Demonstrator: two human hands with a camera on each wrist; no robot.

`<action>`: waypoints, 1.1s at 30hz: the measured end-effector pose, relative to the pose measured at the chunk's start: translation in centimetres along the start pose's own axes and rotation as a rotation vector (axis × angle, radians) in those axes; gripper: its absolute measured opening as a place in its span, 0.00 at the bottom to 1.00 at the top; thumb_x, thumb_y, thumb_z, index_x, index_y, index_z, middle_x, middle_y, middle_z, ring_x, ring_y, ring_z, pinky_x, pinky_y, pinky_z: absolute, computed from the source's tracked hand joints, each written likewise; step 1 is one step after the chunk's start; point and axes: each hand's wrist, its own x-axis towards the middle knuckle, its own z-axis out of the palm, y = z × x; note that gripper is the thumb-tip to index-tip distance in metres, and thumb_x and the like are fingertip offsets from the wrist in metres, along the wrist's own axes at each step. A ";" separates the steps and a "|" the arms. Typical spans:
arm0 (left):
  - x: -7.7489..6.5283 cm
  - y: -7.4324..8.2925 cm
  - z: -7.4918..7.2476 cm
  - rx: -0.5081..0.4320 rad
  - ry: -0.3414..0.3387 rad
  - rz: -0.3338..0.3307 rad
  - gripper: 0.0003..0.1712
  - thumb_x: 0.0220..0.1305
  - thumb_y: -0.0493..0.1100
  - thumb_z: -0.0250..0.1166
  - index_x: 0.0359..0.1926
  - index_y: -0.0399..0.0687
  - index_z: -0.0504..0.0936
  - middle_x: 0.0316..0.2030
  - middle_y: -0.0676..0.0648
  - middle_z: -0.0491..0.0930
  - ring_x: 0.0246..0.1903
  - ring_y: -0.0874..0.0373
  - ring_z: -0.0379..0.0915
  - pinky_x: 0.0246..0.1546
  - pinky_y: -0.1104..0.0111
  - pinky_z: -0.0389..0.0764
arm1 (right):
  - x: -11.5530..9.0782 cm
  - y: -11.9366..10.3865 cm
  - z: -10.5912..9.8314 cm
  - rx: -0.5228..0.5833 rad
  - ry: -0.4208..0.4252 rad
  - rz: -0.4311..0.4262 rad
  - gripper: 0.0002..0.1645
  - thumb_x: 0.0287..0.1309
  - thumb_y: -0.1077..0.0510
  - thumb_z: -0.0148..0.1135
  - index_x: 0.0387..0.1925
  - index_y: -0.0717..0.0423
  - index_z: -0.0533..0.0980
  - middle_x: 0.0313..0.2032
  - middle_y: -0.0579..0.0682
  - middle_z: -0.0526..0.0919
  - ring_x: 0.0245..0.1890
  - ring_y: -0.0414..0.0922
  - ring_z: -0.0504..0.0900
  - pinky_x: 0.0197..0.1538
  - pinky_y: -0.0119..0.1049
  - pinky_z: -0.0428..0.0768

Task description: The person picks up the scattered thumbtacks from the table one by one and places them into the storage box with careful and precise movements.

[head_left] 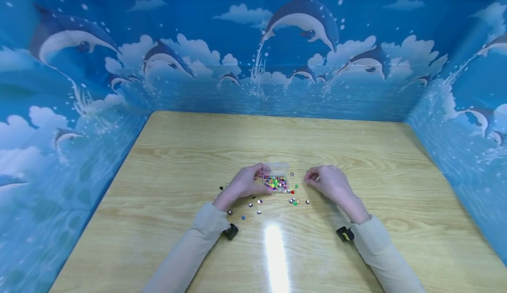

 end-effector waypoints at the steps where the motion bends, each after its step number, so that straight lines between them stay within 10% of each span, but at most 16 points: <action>1: 0.0 0.0 0.0 -0.001 0.000 -0.001 0.36 0.52 0.48 0.80 0.61 0.50 0.77 0.58 0.44 0.79 0.57 0.47 0.74 0.62 0.54 0.76 | 0.0 -0.2 0.0 0.004 0.000 -0.003 0.02 0.58 0.59 0.72 0.34 0.52 0.86 0.31 0.48 0.89 0.28 0.42 0.84 0.37 0.41 0.83; 33: 0.1 -0.1 0.0 -0.003 0.006 0.010 0.37 0.51 0.46 0.80 0.62 0.49 0.77 0.55 0.44 0.82 0.54 0.48 0.77 0.58 0.54 0.78 | 1.4 -4.7 1.3 0.117 0.067 -0.116 0.05 0.58 0.60 0.72 0.37 0.49 0.87 0.26 0.46 0.88 0.17 0.32 0.76 0.20 0.28 0.74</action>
